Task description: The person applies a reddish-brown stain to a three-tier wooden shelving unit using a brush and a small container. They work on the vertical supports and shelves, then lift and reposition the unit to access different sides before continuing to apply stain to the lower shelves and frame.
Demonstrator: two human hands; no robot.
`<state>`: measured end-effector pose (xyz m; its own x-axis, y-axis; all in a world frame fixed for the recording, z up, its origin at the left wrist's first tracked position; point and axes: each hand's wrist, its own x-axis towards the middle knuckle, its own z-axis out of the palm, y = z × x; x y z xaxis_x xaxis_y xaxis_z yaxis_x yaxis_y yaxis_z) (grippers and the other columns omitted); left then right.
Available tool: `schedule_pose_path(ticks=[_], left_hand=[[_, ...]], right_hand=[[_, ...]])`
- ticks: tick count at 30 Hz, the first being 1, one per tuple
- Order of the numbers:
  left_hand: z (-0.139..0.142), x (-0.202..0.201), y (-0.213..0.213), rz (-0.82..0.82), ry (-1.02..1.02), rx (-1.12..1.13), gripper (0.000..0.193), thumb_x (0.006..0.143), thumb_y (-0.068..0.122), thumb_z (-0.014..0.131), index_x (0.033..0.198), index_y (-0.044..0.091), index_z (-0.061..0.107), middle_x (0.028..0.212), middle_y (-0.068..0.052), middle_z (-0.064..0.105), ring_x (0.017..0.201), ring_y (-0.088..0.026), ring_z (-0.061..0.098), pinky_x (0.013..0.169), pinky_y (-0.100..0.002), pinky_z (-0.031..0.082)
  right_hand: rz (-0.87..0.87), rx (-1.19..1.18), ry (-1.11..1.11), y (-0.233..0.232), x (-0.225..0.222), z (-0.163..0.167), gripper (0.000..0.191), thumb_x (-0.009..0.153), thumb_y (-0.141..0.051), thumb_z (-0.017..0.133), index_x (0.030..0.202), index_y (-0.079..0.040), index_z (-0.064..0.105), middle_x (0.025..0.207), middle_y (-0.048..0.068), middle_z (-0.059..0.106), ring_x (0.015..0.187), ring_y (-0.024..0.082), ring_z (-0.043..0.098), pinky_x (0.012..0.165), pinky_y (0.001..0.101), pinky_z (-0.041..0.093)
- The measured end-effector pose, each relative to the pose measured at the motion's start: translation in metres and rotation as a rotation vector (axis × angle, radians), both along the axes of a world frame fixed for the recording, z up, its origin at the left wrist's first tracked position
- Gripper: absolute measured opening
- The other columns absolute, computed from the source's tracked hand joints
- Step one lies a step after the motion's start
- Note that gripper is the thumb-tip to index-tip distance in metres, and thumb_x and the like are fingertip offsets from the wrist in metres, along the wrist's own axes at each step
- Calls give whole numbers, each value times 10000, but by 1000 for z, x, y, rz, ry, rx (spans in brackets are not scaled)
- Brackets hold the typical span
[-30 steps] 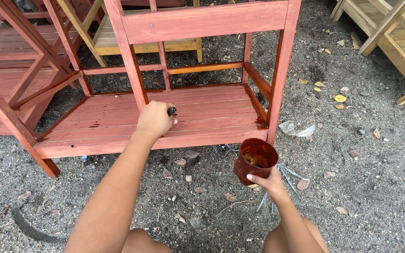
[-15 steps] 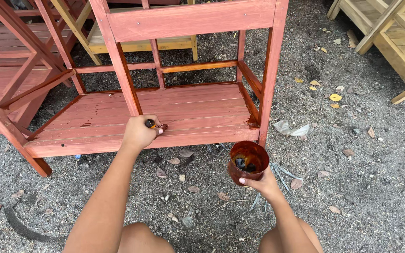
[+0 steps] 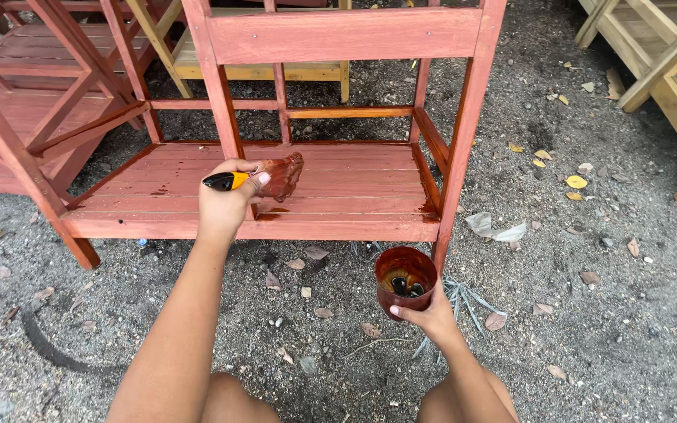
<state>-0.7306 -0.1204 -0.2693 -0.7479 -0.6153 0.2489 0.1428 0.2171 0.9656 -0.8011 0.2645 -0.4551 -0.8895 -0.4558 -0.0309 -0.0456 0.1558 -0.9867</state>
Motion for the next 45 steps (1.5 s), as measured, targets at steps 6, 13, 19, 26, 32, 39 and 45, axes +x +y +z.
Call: schedule_pose_path(ticks=[6, 13, 19, 26, 32, 39, 45], left_hand=[[43, 57, 11, 99, 20, 50, 199, 874, 34, 775, 1045, 6, 678, 902, -67, 735, 745, -128, 724, 639, -252, 608], [71, 87, 14, 182, -84, -333, 198, 883, 91, 819, 1046, 22, 729, 899, -86, 729, 804, -154, 683, 691, -302, 584], [17, 44, 27, 89, -279, -937, 169, 895, 239, 756, 990, 106, 717, 992, -149, 667, 855, -387, 702, 721, -492, 583], [-79, -25, -2, -138, -423, -1201, 287, 812, 79, 663, 1093, 121, 698, 1005, -216, 658, 865, -382, 719, 735, -483, 601], [-80, -43, -34, -175, -253, -961, 137, 871, 122, 703, 999, 75, 703, 906, -215, 658, 794, -390, 699, 691, -485, 572], [-9, -19, -115, -504, 251, -332, 180, 909, 95, 825, 905, 5, 670, 863, -102, 727, 758, -168, 659, 694, -318, 551], [48, -10, -214, -732, 176, 286, 151, 846, 30, 797, 927, 12, 671, 892, -69, 743, 750, -124, 698, 642, -263, 588]], right_hand=[[225, -90, 63, -61, 17, 33, 1092, 546, -205, 967, 1458, -47, 387, 1365, 146, 613, 1284, 260, 598, 1093, 407, 479], [304, -26, 156, -110, 32, 74, 1090, 531, -213, 969, 1461, -56, 421, 1379, 131, 614, 1294, 257, 606, 1086, 410, 495], [223, -47, 59, -140, 55, 62, 1051, 516, -223, 974, 1425, -85, 466, 1351, 119, 638, 1263, 254, 632, 1061, 414, 526], [80, -33, 60, -155, 53, 52, 1007, 553, -209, 954, 1417, -71, 456, 1330, 126, 653, 1245, 257, 642, 1062, 407, 517], [-14, -67, 15, -194, 58, 59, 1029, 559, -193, 932, 1451, -69, 433, 1362, 113, 636, 1265, 239, 617, 1066, 394, 496], [124, -147, -41, -259, 82, 74, 1090, 532, -168, 935, 1480, -39, 412, 1409, 108, 613, 1322, 239, 569, 1130, 391, 422], [20, -187, -67, -320, 97, 89, 1070, 537, -163, 944, 1462, -11, 427, 1384, 123, 627, 1297, 246, 585, 1124, 399, 442]])
